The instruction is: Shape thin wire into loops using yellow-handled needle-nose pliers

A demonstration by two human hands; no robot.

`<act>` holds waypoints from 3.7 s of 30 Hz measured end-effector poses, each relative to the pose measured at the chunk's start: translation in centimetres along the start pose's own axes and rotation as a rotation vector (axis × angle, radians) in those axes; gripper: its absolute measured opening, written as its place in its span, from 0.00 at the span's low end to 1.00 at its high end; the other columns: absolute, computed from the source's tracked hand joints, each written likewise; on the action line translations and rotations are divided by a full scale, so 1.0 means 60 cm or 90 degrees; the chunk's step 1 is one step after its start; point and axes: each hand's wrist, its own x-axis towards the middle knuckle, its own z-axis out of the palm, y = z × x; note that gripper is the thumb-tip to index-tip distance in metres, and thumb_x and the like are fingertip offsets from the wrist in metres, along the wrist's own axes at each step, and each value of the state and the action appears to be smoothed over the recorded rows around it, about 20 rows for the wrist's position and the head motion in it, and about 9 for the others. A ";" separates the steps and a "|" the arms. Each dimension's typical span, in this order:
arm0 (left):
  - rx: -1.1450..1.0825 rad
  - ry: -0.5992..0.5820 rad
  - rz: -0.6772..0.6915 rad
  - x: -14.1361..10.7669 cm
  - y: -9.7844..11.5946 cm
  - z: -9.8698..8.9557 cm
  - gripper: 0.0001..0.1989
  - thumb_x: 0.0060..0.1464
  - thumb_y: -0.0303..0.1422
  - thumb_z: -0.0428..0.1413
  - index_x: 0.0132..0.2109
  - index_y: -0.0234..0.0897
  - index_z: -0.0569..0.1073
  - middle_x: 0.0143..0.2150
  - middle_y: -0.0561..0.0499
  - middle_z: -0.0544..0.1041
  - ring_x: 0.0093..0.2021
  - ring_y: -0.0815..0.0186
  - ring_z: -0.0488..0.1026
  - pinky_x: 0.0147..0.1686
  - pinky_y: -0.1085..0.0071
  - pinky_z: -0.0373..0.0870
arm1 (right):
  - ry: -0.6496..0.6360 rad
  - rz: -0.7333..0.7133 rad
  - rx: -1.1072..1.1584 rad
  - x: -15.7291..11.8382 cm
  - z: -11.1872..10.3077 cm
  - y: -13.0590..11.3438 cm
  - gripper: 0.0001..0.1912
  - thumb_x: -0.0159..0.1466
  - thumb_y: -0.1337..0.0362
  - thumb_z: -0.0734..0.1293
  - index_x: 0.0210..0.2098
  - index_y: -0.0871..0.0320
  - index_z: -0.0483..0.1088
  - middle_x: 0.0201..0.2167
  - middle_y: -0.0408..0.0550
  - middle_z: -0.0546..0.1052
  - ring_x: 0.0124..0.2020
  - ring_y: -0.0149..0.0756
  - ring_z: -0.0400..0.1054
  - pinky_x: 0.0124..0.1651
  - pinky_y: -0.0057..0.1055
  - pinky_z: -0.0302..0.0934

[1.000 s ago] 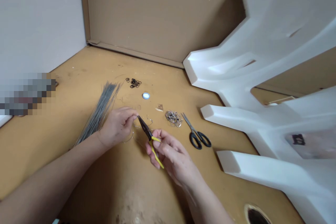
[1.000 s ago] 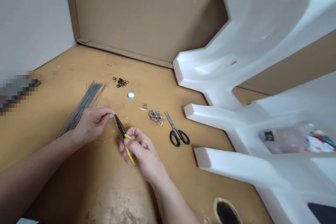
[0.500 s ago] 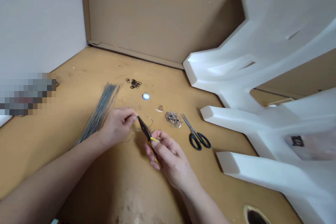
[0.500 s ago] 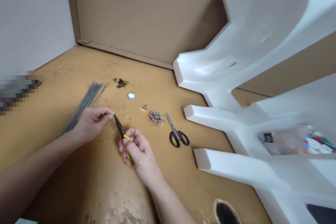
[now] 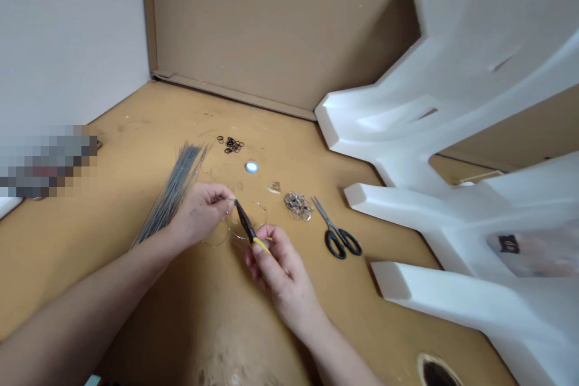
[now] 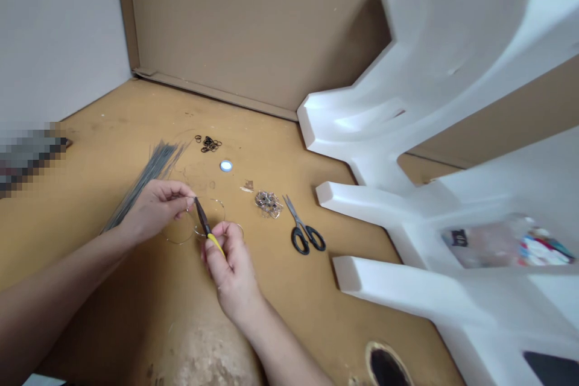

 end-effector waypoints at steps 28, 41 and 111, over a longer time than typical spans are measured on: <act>0.105 -0.030 0.085 0.013 0.005 -0.032 0.07 0.43 0.33 0.53 0.22 0.35 0.69 0.19 0.56 0.65 0.21 0.74 0.59 0.21 0.77 0.57 | 0.073 -0.149 -0.241 -0.005 -0.057 -0.034 0.12 0.55 0.58 0.66 0.36 0.53 0.60 0.26 0.42 0.65 0.27 0.32 0.61 0.30 0.29 0.55; 0.169 -0.189 0.100 0.010 0.007 -0.040 0.07 0.45 0.32 0.51 0.24 0.35 0.68 0.19 0.57 0.61 0.22 0.74 0.57 0.22 0.77 0.55 | -0.034 -0.254 -0.463 0.002 -0.073 -0.036 0.13 0.55 0.64 0.66 0.40 0.55 0.70 0.34 0.49 0.75 0.30 0.36 0.67 0.34 0.36 0.63; 0.359 -0.048 0.263 -0.015 0.008 0.002 0.07 0.44 0.25 0.46 0.21 0.35 0.63 0.18 0.57 0.62 0.20 0.74 0.57 0.21 0.76 0.52 | 0.057 -0.388 -0.994 -0.024 -0.047 -0.031 0.18 0.56 0.74 0.55 0.44 0.66 0.68 0.28 0.54 0.76 0.27 0.38 0.70 0.26 0.31 0.64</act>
